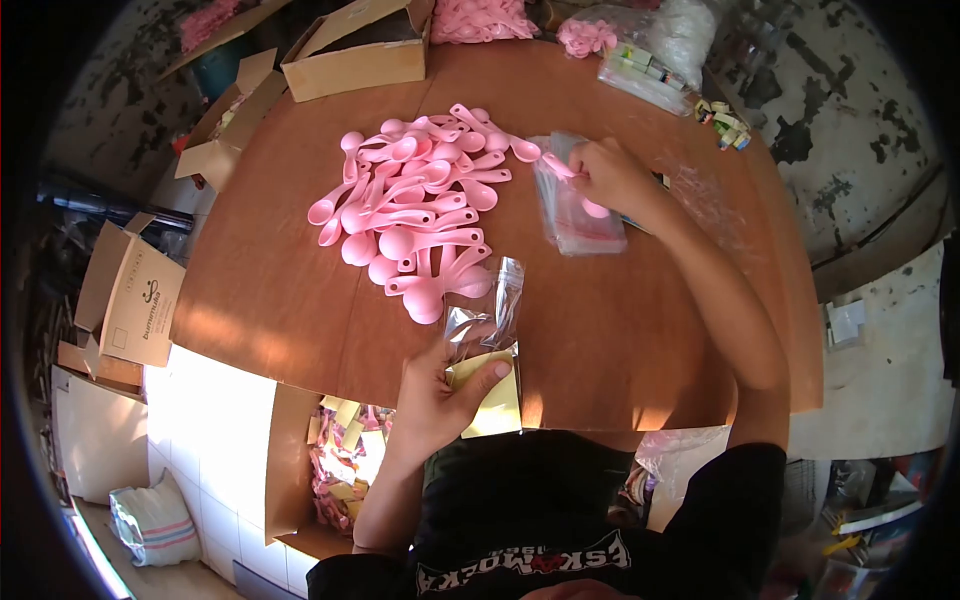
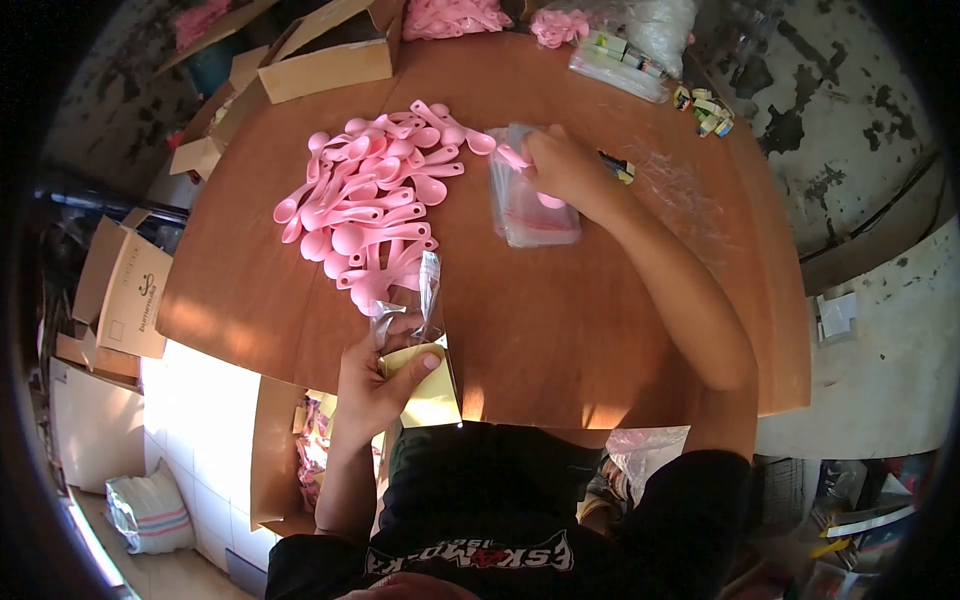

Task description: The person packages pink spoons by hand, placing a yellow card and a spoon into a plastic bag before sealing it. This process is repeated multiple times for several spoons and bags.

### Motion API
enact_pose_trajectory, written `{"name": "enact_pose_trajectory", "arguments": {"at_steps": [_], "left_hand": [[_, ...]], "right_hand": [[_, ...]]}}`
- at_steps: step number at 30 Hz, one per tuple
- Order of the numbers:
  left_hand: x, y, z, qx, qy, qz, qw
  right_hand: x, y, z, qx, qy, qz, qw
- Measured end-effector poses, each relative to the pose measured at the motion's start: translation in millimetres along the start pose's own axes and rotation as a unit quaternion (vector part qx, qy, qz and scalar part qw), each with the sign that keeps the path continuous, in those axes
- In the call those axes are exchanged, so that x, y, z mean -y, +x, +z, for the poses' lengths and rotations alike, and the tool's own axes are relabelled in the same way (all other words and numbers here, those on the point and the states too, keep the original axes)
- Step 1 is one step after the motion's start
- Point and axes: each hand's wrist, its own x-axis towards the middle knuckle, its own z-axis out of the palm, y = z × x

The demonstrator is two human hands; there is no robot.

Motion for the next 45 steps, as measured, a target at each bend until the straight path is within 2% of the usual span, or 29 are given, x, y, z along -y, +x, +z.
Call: {"name": "enact_pose_trajectory", "arguments": {"at_steps": [2,3,4,5,6,8,9,10,11,12,14,15,18,20,23,27,30,34,36,37,39,40,42,43,45], "left_hand": [[-0.4,2.1,1.0,0.016,-0.044,-0.001,0.999],[-6.0,1.8,0.1,0.032,-0.037,-0.044,0.998],[-7.7,3.7,-0.3,0.030,-0.036,-0.045,0.998],[-8.8,6.7,-0.6,0.047,-0.035,-0.023,0.998],[-10.4,10.5,-0.7,0.066,-0.033,0.000,0.997],[-21.9,17.9,0.1,0.074,-0.066,0.000,0.995],[-25.1,21.0,1.3,0.084,-0.072,-0.020,0.994],[-26.6,24.2,3.1,0.096,-0.078,-0.040,0.992],[-20.9,28.2,7.9,0.094,-0.057,0.004,0.994],[-22.8,29.2,11.8,0.100,-0.057,0.005,0.993],[-27.8,30.5,19.5,0.126,-0.034,-0.025,0.991],[-28.4,31.3,24.1,0.139,-0.038,-0.005,0.990],[-29.8,31.3,32.1,0.141,-0.019,0.034,0.989],[-29.3,32.2,34.3,0.133,-0.017,0.040,0.990],[-33.3,34.0,36.6,0.116,-0.020,0.063,0.991],[-27.0,35.3,35.9,0.085,-0.033,0.117,0.989],[-22.8,35.8,33.5,0.098,-0.034,0.086,0.991],[-33.1,32.0,32.7,0.144,-0.040,0.023,0.989],[-26.3,32.4,40.3,0.116,-0.063,0.109,0.985],[-26.1,31.6,40.4,0.115,-0.064,0.108,0.985],[-29.2,30.1,40.0,0.127,-0.083,0.099,0.983],[-33.9,32.3,38.1,0.127,-0.084,0.099,0.983],[-42.7,39.2,31.7,0.063,0.048,0.250,0.965],[-42.5,40.5,29.6,0.078,0.006,0.222,0.972],[-43.8,44.8,22.0,0.076,0.039,0.227,0.970]], "right_hand": [[0.0,2.2,-1.3,0.012,-0.098,-0.014,0.995],[4.5,1.4,-6.6,0.012,-0.096,-0.017,0.995],[13.8,-0.8,-18.1,0.011,-0.049,0.034,0.998],[24.0,-4.1,-29.6,0.010,-0.001,0.085,0.996],[34.2,-9.8,-39.4,0.011,0.001,0.084,0.996],[56.8,-28.3,-59.8,-0.084,0.230,0.118,0.962],[70.9,-37.9,-69.8,-0.084,0.230,0.120,0.962],[88.1,-46.8,-78.0,-0.141,0.345,0.091,0.923],[102.8,-55.2,-83.3,-0.197,0.453,0.061,0.867],[113.7,-63.4,-86.0,-0.202,0.451,0.064,0.867],[132.1,-76.3,-88.9,-0.269,0.493,0.053,0.826],[139.4,-80.1,-90.5,-0.274,0.510,0.054,0.814],[135.6,-85.4,-80.4,-0.260,0.471,0.047,0.842],[139.0,-90.1,-76.1,-0.233,0.488,0.060,0.839],[142.4,-96.0,-67.7,-0.174,0.453,0.062,0.872],[147.4,-98.5,-60.8,-0.177,0.408,0.023,0.896],[152.1,-100.1,-64.3,-0.152,0.362,0.008,0.920],[158.5,-105.2,-66.2,-0.108,0.459,0.053,0.880],[158.9,-110.7,-73.6,-0.022,0.564,0.110,0.818],[160.0,-112.0,-79.3,-0.021,0.563,0.111,0.818],[162.4,-113.6,-93.6,-0.061,0.488,0.063,0.868],[158.9,-112.9,-100.0,-0.060,0.487,0.063,0.869],[149.0,-106.9,-111.4,-0.226,0.429,-0.072,0.872],[148.1,-102.9,-116.0,-0.226,0.427,-0.071,0.873],[146.1,-95.5,-123.8,-0.310,0.301,-0.059,0.900]]}}
